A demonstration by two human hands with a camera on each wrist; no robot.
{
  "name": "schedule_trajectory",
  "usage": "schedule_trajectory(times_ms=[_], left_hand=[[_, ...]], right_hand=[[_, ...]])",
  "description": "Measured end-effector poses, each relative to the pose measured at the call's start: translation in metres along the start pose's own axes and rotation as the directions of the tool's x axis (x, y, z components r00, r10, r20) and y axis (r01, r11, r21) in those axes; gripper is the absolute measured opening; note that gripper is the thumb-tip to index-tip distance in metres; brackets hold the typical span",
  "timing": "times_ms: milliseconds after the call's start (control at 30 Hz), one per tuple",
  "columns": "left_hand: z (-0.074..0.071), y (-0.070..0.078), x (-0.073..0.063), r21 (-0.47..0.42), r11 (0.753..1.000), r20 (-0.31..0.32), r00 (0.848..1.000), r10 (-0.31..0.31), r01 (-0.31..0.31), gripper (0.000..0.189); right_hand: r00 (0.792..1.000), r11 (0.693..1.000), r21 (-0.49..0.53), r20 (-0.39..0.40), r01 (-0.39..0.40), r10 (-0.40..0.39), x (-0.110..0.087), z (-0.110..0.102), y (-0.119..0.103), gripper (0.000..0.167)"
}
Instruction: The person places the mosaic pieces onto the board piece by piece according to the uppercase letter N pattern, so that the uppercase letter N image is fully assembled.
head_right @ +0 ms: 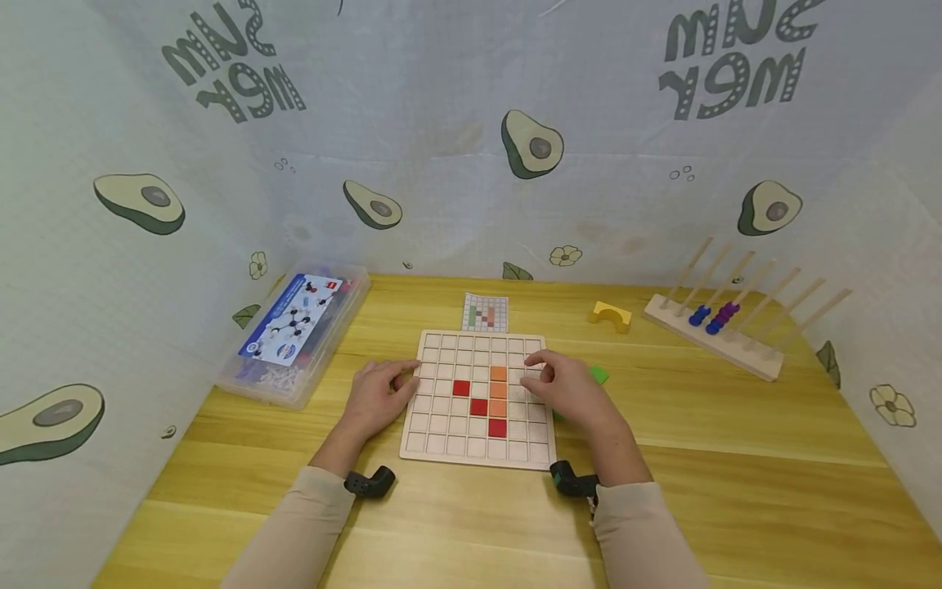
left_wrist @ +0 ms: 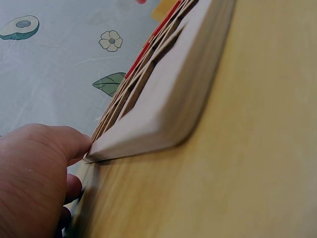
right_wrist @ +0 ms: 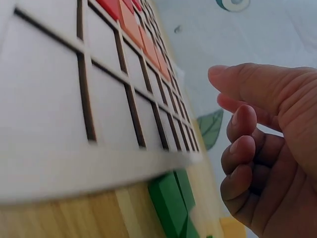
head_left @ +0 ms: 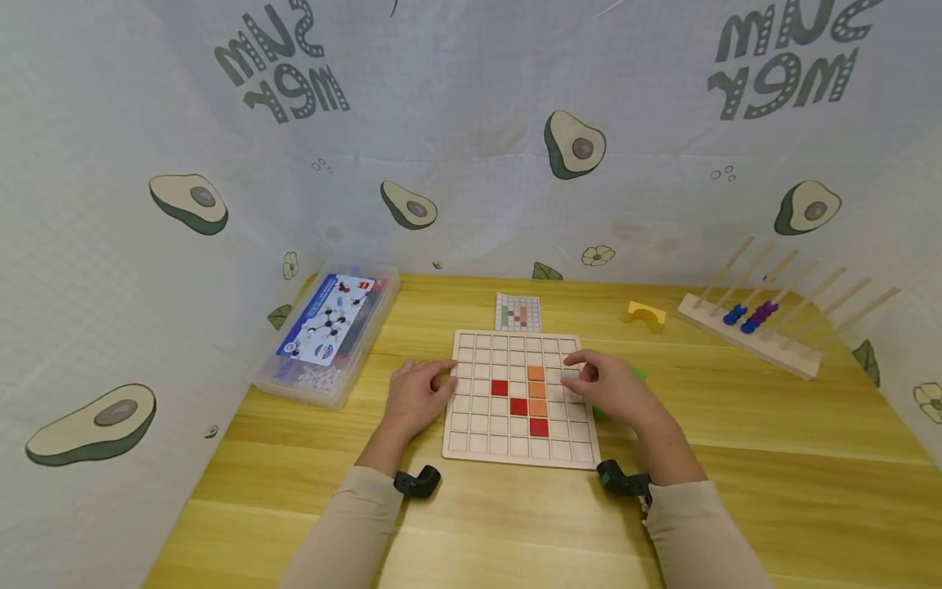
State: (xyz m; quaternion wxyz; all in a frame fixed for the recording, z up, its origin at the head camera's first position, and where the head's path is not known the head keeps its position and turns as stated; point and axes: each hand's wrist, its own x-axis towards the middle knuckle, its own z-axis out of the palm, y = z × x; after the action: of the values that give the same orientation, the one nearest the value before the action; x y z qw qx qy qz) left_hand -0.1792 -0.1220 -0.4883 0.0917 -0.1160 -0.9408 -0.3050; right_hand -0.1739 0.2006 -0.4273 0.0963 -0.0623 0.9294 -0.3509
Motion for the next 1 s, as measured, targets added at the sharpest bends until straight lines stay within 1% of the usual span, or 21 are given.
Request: schedule_trajectory(times_ms=[167,367,467,667,767,1000], left_hand=[[0.000,0.001,0.000,0.005,1.000,0.001,1.000,0.002,-0.002,0.031],[-0.001,0.002,0.000,0.007,1.000,-0.004,1.000,0.004,-0.004,0.031],[-0.002,0.002,0.000,0.008,1.000,-0.006,1.000,0.005,-0.005,0.031],[-0.001,0.002,-0.001,0.001,1.000,0.008,1.000,-0.003,0.003,0.031],[-0.001,0.001,0.000,0.002,1.000,0.010,1.000,-0.006,0.006,0.031],[-0.001,0.001,0.000,0.009,1.000,0.006,1.000,-0.005,0.005,0.031]], right_hand=[[0.996,0.996,-0.033,-0.035,-0.081,0.079,0.000,-0.011,0.019,0.042],[0.988,0.990,-0.030,-0.065,-0.141,0.139,-0.001,-0.022,0.039,0.049],[0.985,0.987,-0.039,-0.079,-0.157,0.154,-0.004,-0.027,0.048,0.052],[0.984,0.987,-0.070,-0.111,-0.146,0.138,-0.011,-0.035,0.064,0.053],[0.984,0.986,-0.072,-0.114,-0.148,0.139,-0.012,-0.037,0.069,0.054],[0.973,0.974,-0.059,-0.098,-0.216,0.210,-0.014,-0.042,0.079,0.066]])
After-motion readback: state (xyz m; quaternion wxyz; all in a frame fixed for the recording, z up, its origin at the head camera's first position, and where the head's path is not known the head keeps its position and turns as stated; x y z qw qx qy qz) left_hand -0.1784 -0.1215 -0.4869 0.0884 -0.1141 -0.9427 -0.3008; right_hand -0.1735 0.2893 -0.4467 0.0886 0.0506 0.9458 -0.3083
